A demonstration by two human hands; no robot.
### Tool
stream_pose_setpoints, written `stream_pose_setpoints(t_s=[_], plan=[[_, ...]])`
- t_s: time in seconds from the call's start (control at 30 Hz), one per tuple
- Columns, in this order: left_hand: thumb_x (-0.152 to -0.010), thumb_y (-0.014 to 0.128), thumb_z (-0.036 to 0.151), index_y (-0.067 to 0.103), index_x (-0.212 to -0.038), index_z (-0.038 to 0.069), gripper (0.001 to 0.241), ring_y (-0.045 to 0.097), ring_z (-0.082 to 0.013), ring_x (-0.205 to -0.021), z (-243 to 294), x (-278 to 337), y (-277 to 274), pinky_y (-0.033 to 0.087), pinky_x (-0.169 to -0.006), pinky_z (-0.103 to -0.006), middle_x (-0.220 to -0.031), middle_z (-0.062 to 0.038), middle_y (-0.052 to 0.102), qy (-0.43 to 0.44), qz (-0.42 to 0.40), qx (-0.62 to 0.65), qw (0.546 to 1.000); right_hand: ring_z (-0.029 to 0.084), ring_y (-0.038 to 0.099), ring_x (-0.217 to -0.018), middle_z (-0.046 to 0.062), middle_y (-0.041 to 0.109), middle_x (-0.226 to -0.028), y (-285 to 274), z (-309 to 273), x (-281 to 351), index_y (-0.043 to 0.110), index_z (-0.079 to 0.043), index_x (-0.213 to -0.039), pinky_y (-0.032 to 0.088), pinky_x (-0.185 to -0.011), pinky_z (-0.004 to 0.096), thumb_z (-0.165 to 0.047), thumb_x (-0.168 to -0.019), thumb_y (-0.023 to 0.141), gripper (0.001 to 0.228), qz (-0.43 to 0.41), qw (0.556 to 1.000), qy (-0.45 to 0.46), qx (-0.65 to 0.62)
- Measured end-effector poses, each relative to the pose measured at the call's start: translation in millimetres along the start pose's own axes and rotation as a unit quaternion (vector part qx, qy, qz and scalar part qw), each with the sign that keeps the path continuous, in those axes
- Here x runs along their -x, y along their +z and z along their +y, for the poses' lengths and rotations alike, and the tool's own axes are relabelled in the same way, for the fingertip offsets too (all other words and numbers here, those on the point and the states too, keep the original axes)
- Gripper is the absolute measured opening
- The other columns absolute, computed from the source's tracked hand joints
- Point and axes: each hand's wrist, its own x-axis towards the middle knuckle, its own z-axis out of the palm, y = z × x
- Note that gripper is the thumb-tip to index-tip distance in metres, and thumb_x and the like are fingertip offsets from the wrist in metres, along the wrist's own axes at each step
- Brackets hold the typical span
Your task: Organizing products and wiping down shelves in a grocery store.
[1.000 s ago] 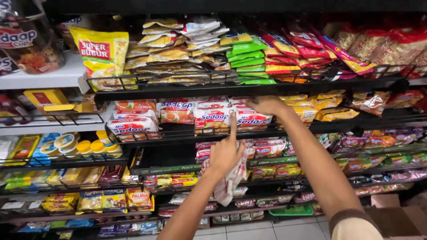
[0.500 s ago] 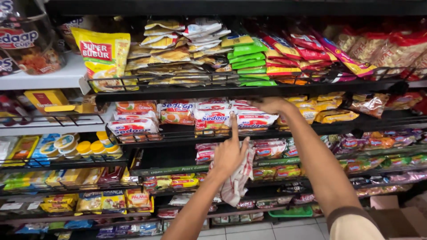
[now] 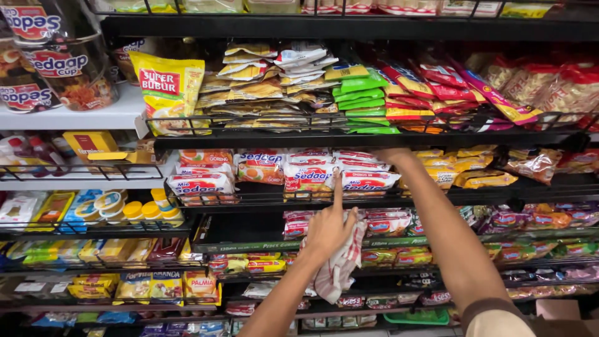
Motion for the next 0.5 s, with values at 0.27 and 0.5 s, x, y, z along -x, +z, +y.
stream_pose_setpoints(t_s=[0.27, 0.5], plan=[[-0.099, 0.055, 0.039, -0.015, -0.162, 0.012, 0.098, 0.066, -0.0507, -0.06, 1, 5, 0, 0.056, -0.061, -0.0606, -0.068, -0.027, 0.068, -0.016, -0.023, 0.001, 1.0, 0.034, 0.058, -0.128, 0.018, 0.06, -0.141, -3, 4, -1, 0.063, -0.014, -0.136, 0.047, -0.103, 0.046, -0.032, -0.096, 0.063, 0.044, 0.016, 0.998, -0.022, 0.063], [-0.097, 0.057, 0.037, -0.013, -0.164, 0.017, 0.099, 0.066, -0.0495, -0.061, -5, 5, -7, 0.054, -0.06, -0.0611, -0.066, -0.027, 0.068, -0.02, -0.026, 0.008, 0.999, 0.034, 0.067, -0.124, 0.018, 0.066, -0.139, -46, -46, 18, 0.064, -0.013, -0.138, 0.054, -0.102, 0.046, -0.03, -0.101, 0.053, 0.042, -0.047, 0.995, -0.03, 0.084]])
